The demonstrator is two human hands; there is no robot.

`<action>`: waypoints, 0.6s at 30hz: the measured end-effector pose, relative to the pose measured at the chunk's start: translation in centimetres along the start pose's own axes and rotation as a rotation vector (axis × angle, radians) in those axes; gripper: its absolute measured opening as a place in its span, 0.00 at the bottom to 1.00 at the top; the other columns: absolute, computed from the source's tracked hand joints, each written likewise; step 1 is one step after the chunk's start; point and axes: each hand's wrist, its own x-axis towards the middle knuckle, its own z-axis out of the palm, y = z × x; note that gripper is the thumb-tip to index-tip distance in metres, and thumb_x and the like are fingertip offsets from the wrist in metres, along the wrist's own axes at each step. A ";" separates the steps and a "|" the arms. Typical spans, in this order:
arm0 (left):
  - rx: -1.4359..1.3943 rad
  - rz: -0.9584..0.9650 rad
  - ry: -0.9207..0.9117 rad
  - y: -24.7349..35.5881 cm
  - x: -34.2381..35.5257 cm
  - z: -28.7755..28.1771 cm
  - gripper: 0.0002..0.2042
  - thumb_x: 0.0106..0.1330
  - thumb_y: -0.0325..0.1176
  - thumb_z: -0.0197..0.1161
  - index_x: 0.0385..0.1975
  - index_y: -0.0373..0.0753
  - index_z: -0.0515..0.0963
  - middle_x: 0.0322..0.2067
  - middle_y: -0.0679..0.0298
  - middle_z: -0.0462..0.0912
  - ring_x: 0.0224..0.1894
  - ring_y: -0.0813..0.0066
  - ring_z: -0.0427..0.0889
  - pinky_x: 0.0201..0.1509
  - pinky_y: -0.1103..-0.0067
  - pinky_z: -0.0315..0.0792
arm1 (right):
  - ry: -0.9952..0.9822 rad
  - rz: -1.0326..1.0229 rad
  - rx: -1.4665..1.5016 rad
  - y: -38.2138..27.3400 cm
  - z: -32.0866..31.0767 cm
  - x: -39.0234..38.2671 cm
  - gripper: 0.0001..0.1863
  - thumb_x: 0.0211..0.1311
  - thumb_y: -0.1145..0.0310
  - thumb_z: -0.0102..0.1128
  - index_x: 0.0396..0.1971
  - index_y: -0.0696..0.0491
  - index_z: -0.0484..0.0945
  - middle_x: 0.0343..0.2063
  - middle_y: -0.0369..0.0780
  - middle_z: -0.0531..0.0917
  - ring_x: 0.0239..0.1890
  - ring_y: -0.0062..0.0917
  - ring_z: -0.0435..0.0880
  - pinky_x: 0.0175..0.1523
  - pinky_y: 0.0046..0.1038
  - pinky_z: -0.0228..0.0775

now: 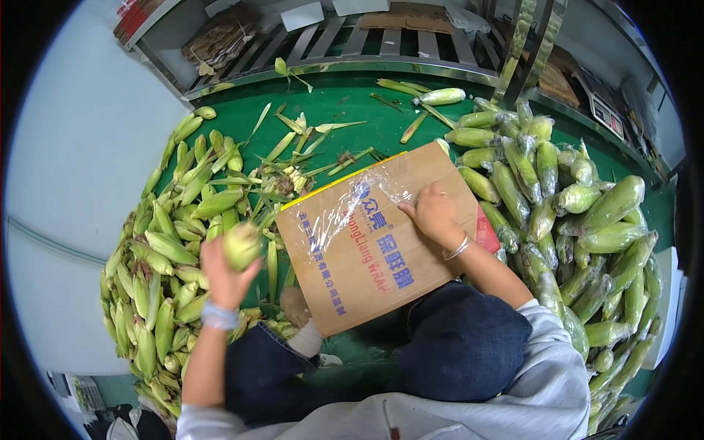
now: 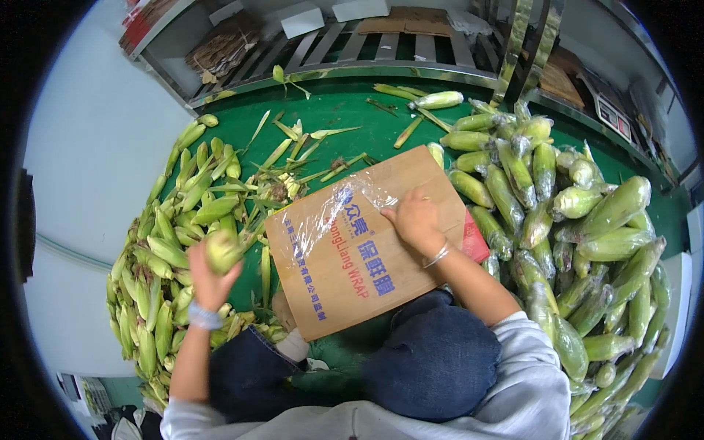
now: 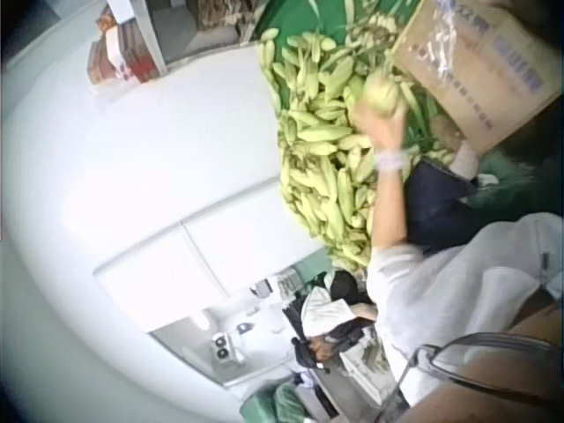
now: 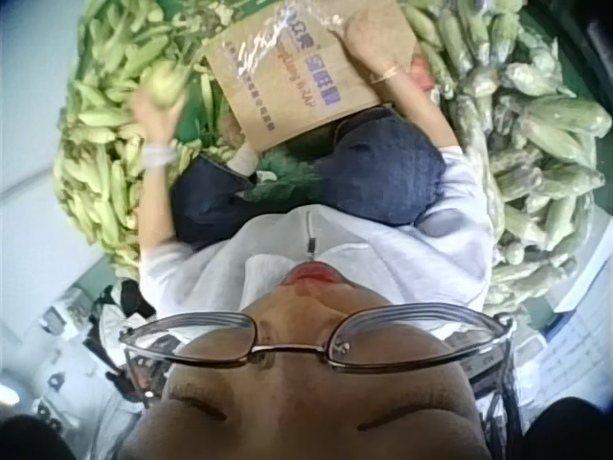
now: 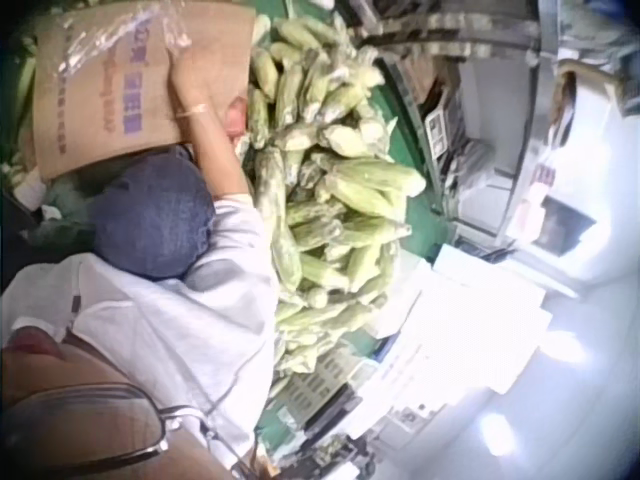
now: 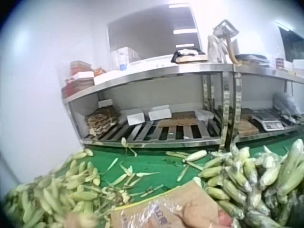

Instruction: The person wraps ears of corn individually in plastic wrap over a cardboard box and stacks the wrapped corn into a pile.

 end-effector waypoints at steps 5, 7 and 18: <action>-0.006 0.151 0.072 12.3 8.6 9.4 0.33 0.36 0.41 0.73 0.46 0.41 0.70 0.37 0.57 0.65 0.42 0.60 0.67 0.40 0.67 0.65 | -1.032 0.212 1.035 3.6 -2.5 4.0 0.14 0.60 0.63 0.53 0.30 0.61 0.77 0.32 0.45 0.80 0.36 0.30 0.81 0.41 0.30 0.75; -0.055 0.049 -0.044 13.5 9.9 13.2 0.33 0.35 0.41 0.73 0.48 0.45 0.70 0.38 0.59 0.65 0.44 0.61 0.66 0.41 0.66 0.64 | -0.861 0.315 1.671 7.5 -4.1 4.8 0.09 0.59 0.70 0.53 0.30 0.61 0.77 0.32 0.43 0.80 0.38 0.27 0.80 0.45 0.28 0.75; -0.303 0.019 0.099 11.4 2.4 13.0 0.15 0.48 0.30 0.67 0.29 0.34 0.68 0.28 0.57 0.66 0.32 0.60 0.68 0.41 0.71 0.67 | 0.134 -0.856 0.216 -3.6 -0.6 7.5 0.35 0.51 0.38 0.51 0.57 0.40 0.63 0.48 0.41 0.71 0.53 0.33 0.67 0.58 0.43 0.51</action>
